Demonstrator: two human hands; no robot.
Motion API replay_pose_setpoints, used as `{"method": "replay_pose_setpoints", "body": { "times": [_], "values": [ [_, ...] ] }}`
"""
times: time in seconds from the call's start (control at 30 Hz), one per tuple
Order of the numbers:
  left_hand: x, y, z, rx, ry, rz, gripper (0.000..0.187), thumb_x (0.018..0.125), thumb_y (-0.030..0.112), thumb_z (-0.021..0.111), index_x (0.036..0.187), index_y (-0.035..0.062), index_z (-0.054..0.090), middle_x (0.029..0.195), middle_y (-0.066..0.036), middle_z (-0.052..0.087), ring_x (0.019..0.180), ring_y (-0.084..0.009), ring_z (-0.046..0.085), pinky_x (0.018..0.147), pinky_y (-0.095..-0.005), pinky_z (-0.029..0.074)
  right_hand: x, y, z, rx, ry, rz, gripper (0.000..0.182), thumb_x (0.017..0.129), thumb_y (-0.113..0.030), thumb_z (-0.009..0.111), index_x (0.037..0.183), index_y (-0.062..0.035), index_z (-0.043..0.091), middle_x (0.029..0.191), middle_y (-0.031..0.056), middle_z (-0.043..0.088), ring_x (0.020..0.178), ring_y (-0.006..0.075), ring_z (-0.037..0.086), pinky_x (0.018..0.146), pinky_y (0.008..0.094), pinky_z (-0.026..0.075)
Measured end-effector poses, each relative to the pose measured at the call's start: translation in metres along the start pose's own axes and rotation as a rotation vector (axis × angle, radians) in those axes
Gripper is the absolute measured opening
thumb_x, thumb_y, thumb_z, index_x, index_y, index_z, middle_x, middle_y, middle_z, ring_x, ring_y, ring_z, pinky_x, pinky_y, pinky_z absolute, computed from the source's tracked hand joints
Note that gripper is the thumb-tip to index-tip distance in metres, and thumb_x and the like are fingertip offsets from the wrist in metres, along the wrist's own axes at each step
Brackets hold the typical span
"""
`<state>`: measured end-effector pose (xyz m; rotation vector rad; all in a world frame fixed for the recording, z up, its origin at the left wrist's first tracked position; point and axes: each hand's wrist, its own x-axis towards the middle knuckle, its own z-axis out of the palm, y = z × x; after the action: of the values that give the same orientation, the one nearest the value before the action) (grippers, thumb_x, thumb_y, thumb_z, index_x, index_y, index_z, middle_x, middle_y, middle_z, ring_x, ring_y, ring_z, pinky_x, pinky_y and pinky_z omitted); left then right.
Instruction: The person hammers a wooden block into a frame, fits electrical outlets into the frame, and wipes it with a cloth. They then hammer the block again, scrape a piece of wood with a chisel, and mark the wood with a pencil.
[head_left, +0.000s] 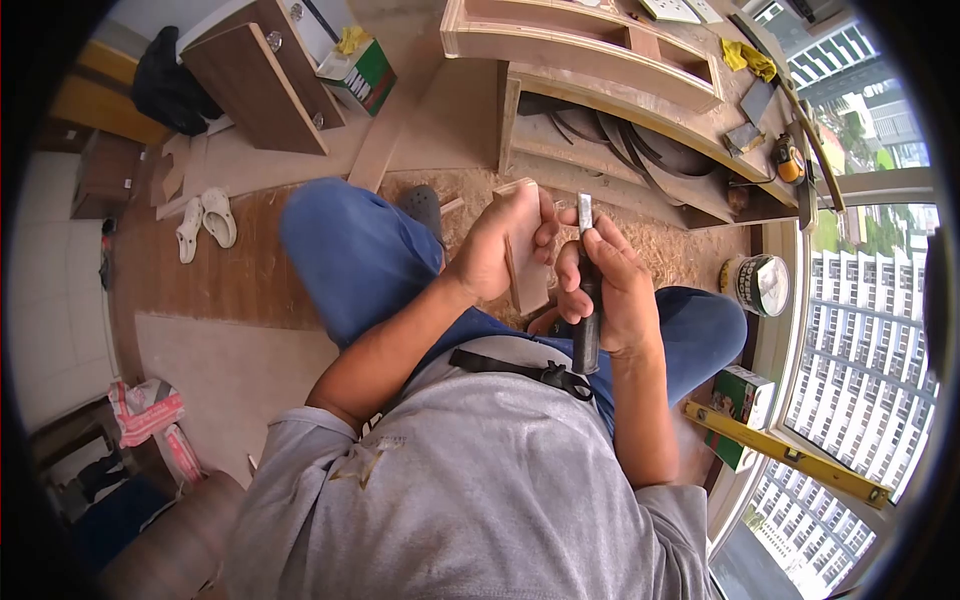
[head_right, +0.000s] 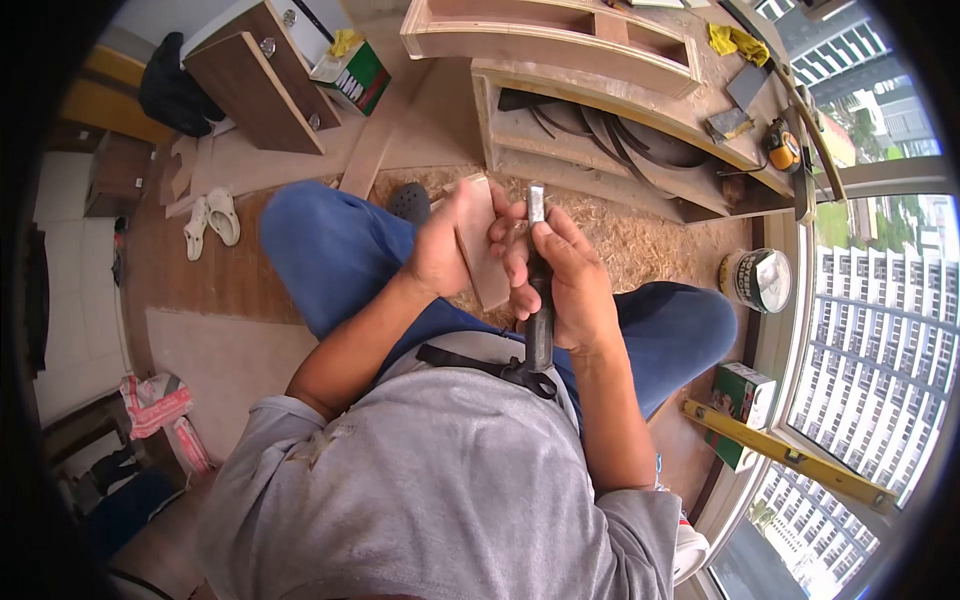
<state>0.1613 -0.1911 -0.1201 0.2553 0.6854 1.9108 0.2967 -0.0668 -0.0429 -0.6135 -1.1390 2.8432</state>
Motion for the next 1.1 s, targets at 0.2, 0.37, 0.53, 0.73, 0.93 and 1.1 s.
{"method": "replay_pose_setpoints", "body": {
  "times": [0.2,0.37,0.53,0.73,0.93,1.1],
  "values": [
    [0.001,0.022,-0.002,-0.328,-0.185,-0.151,0.069,0.107,0.067,0.037,0.117,0.0037,0.061,0.088,-0.011,0.060,0.079,-0.0260,0.061,0.083,-0.0437,0.050,0.006,0.007,-0.010,-0.004,0.180,-0.010,0.027,0.109,-0.014,0.046,0.133,-0.0038,0.053,0.087,0.0086,0.064,0.056,0.0149,0.055,0.054,0.0291,0.051],
    [-0.003,0.018,-0.012,-0.349,-0.125,-0.165,0.055,0.106,0.054,0.045,0.117,0.0033,0.061,0.090,-0.012,0.061,0.083,-0.0271,0.062,0.085,-0.0462,0.051,-0.001,0.000,-0.002,-0.360,0.227,-0.115,0.060,0.104,-0.004,0.045,0.163,-0.0110,0.034,0.088,0.0063,0.062,0.059,0.0103,0.055,0.054,0.0243,0.047],
    [0.008,0.012,-0.020,0.150,0.198,-0.041,0.009,0.097,0.017,0.060,0.098,0.0095,0.055,0.082,-0.004,0.055,0.074,-0.0169,0.053,0.075,-0.0323,0.048,-0.002,-0.017,-0.050,-1.003,0.467,-0.394,0.040,0.112,-0.019,0.053,0.150,-0.0064,0.049,0.069,-0.0036,0.045,0.060,0.0083,0.043,0.053,0.0245,0.037],
    [0.009,0.012,-0.011,0.237,0.326,-0.087,0.014,0.108,0.022,0.054,0.108,0.0086,0.058,0.077,-0.002,0.054,0.069,-0.0143,0.052,0.070,-0.0320,0.046,-0.018,-0.153,-0.054,-1.271,0.827,-0.757,0.023,0.111,-0.021,0.054,0.111,-0.0002,0.063,0.076,0.0175,0.062,0.071,0.0270,0.063,0.068,0.0414,0.050],
    [0.016,0.016,-0.018,-0.102,0.306,-0.184,0.022,0.107,0.026,0.058,0.117,0.0069,0.058,0.088,-0.003,0.054,0.084,-0.0181,0.053,0.084,-0.0366,0.047,0.108,-0.304,-0.152,-1.889,0.851,-0.527,0.031,0.099,-0.020,0.054,0.106,0.0039,0.072,0.106,0.0315,0.072,0.105,0.0471,0.069,0.094,0.0528,0.053],
    [0.015,0.016,-0.012,0.190,0.330,-0.108,0.023,0.107,0.030,0.064,0.118,0.0092,0.062,0.105,-0.002,0.063,0.099,-0.0164,0.060,0.091,-0.0357,0.049,0.207,-0.331,-0.241,-2.127,0.673,-0.321,0.030,0.093,-0.018,0.058,0.106,0.0026,0.075,0.108,0.0293,0.074,0.104,0.0459,0.071,0.094,0.0508,0.054]
  ]
}}
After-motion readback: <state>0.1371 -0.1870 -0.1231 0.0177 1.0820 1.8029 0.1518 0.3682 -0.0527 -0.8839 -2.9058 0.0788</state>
